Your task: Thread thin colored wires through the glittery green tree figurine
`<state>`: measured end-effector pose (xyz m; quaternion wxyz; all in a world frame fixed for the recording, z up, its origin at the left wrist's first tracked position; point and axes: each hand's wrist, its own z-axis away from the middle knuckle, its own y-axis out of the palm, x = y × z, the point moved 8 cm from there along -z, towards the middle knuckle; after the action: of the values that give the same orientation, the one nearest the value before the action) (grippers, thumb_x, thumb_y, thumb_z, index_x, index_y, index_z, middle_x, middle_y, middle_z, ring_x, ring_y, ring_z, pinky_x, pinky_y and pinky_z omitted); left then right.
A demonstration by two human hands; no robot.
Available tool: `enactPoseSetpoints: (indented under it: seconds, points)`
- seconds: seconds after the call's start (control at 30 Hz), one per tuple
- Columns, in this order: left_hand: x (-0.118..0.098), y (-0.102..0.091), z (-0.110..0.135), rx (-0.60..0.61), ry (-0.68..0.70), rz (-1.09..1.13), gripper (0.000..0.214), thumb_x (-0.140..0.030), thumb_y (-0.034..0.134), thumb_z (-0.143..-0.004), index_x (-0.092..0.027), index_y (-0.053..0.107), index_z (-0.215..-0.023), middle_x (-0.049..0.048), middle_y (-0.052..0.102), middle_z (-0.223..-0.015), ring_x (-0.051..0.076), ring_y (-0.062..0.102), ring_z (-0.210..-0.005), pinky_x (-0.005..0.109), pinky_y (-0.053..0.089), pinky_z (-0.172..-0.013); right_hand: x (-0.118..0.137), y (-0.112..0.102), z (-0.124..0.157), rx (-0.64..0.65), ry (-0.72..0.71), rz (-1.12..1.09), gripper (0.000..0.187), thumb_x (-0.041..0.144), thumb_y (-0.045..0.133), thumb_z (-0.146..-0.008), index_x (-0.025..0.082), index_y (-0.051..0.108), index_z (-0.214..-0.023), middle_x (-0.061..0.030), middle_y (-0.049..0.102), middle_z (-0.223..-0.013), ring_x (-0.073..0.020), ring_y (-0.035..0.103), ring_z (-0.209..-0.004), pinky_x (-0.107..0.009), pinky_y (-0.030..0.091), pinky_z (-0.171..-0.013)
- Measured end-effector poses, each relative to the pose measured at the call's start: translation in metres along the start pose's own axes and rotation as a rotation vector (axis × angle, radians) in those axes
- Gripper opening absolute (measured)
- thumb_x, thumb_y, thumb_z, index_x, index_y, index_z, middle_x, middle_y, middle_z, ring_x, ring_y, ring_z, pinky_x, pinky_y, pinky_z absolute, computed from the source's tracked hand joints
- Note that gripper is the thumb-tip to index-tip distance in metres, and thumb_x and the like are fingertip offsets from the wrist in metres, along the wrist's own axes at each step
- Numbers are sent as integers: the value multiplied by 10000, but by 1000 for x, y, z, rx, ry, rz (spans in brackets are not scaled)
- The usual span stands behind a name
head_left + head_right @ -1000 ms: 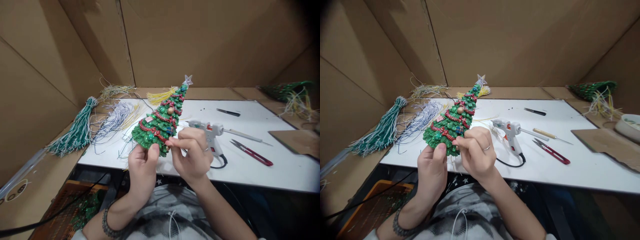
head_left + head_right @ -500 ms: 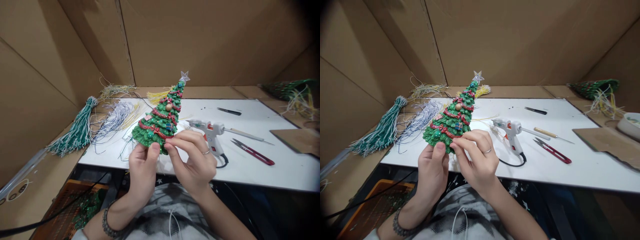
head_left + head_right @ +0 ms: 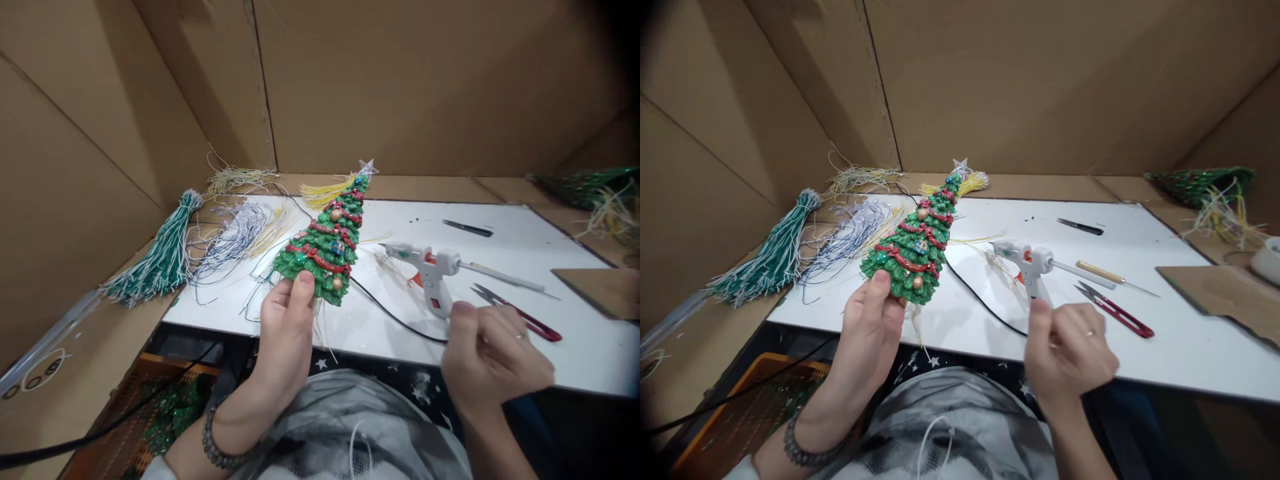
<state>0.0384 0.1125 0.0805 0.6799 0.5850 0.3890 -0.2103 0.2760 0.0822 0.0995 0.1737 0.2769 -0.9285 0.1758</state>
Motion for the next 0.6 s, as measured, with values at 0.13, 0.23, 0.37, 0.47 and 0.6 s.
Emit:
enactPoseSetpoints:
  seconds: [0.13,0.23,0.37,0.47,0.6]
  points:
    - [-1,2,-2,34,-3,54,237,-345,764,-827,-151,750,-961,66,785,-955,173,719,-961,297,511,-963,-57,5,-1,242,270,361,300,477,631,-853,181,646,-899,-105,648,-832,-305,607,-846,-495,448,-892]
    - [0,1,-3,33,-6,75,179,-310,761,-830,-156,751,-920,61,784,-942,165,721,-957,283,511,-961,-83,28,-3,475,454,447,673,645,643,-732,111,649,-1141,-237,645,-1193,-481,502,-1236,-635,339,-1061]
    - [0,1,-5,44,-11,72,173,-293,741,-844,-162,752,-957,61,783,-958,161,719,-964,278,514,-954,-82,59,-9,647,471,264,493,593,578,-759,161,708,-957,-192,697,-1063,-436,560,-1171,-603,404,-1000]
    - [1,1,-7,49,-13,58,199,-309,728,-856,-169,751,-996,62,784,-990,159,714,-982,272,518,-944,-70,61,-10,620,475,117,461,576,535,-803,164,715,-905,-130,709,-820,-319,651,-853,-464,507,-787]
    - [1,0,-9,38,-9,40,183,-347,726,-855,-179,757,-923,59,787,-969,156,713,-977,261,526,-917,-49,42,-3,538,505,-73,443,543,541,-864,171,715,-1029,-95,732,-824,-215,619,-630,-369,506,-621]
